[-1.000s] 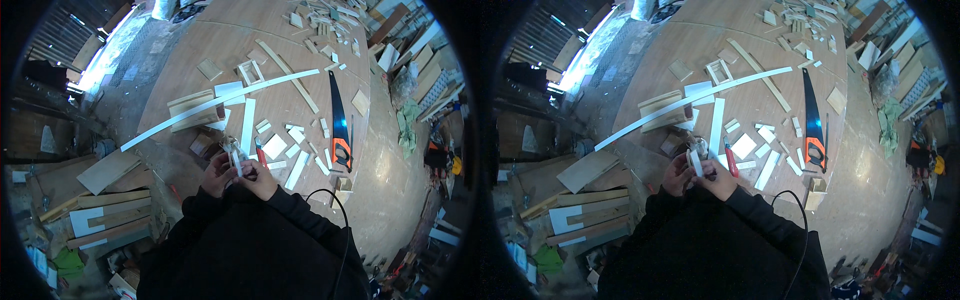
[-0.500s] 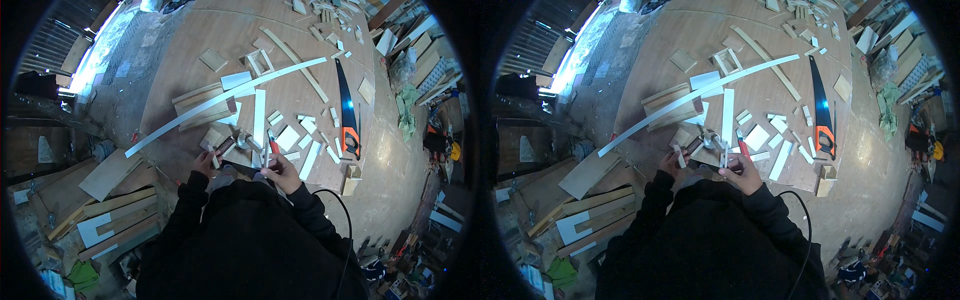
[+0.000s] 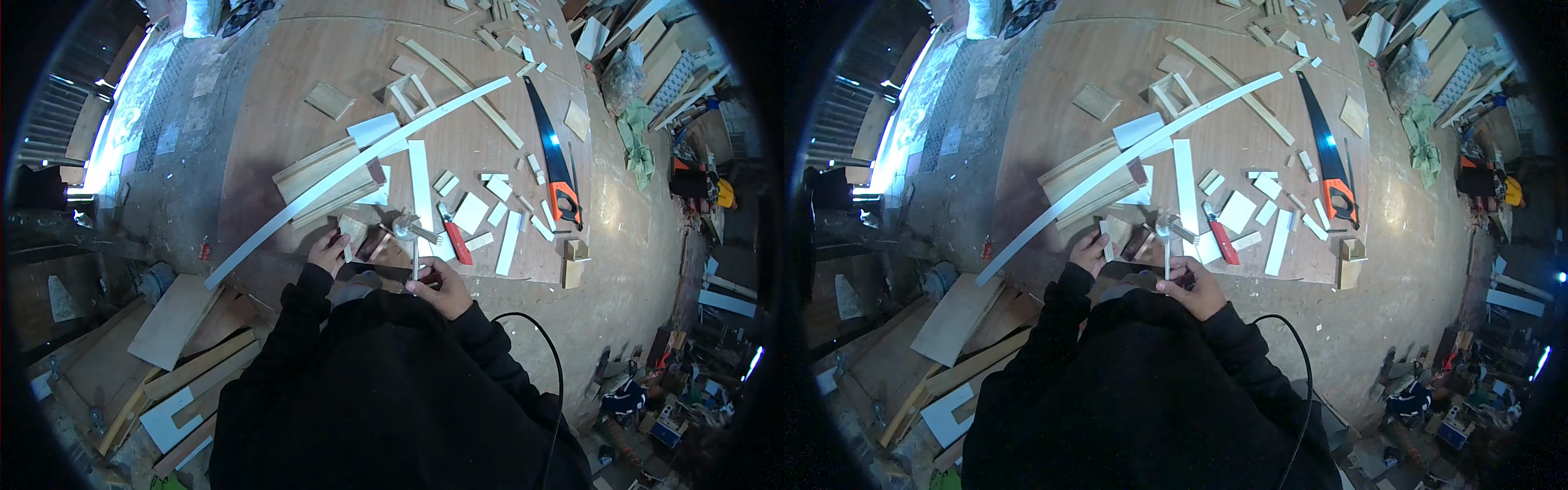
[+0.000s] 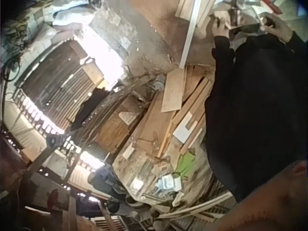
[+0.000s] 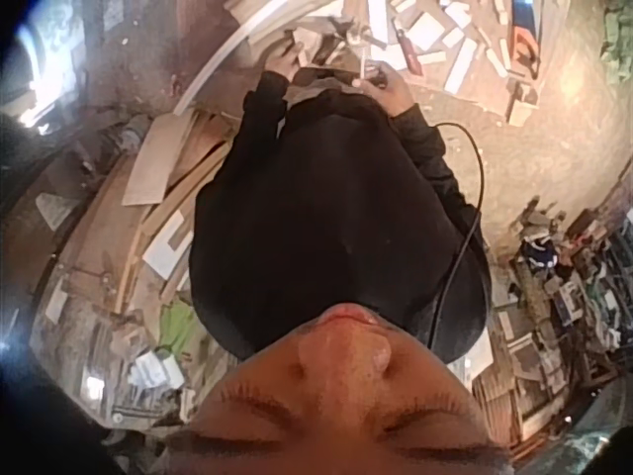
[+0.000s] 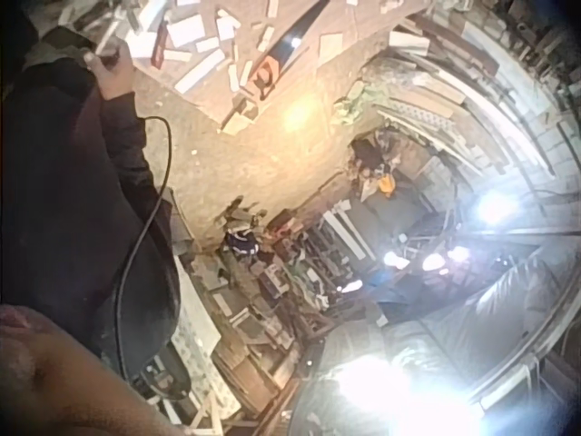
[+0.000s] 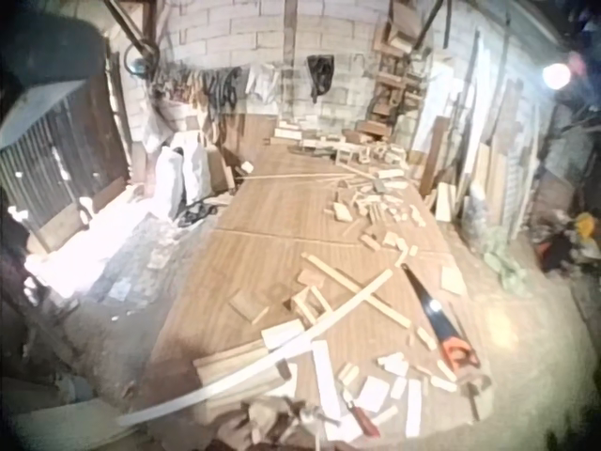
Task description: The person sands wooden pieces using a sanding block, trims them with a utility knife, and applies glue to the wood using a small applicator stick.
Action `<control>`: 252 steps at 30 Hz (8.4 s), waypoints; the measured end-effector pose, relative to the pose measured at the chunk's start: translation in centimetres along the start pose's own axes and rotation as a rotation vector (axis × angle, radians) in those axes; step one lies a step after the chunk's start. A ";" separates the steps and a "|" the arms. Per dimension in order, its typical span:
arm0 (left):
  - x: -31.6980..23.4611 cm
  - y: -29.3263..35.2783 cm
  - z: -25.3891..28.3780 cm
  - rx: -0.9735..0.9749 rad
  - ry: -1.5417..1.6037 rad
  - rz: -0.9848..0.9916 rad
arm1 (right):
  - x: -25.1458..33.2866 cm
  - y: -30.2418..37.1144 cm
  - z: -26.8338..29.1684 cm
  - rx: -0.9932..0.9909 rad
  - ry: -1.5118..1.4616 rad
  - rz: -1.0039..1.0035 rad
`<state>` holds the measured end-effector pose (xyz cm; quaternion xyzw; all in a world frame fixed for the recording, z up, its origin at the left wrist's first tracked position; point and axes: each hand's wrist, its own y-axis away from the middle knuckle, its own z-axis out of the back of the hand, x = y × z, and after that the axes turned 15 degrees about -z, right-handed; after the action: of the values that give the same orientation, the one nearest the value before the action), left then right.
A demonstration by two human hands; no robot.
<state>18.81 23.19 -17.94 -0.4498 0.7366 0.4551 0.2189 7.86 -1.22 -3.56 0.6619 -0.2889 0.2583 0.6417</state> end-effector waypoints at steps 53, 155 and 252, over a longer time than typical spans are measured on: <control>-8.7 6.9 -6.8 0.105 -0.012 -0.153 | 7.7 -6.9 4.8 -0.575 0.684 0.404; -8.0 13.7 -30.3 0.299 0.558 -0.363 | 16.0 7.1 15.5 -0.030 0.555 1.157; -9.4 14.1 -31.2 0.350 0.410 -0.403 | 19.2 4.9 17.4 -0.378 0.594 1.614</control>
<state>14.09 3.07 10.91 -0.6241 0.7286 0.1694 0.2258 17.27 -19.61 12.78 0.0442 -0.5277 0.7422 0.4109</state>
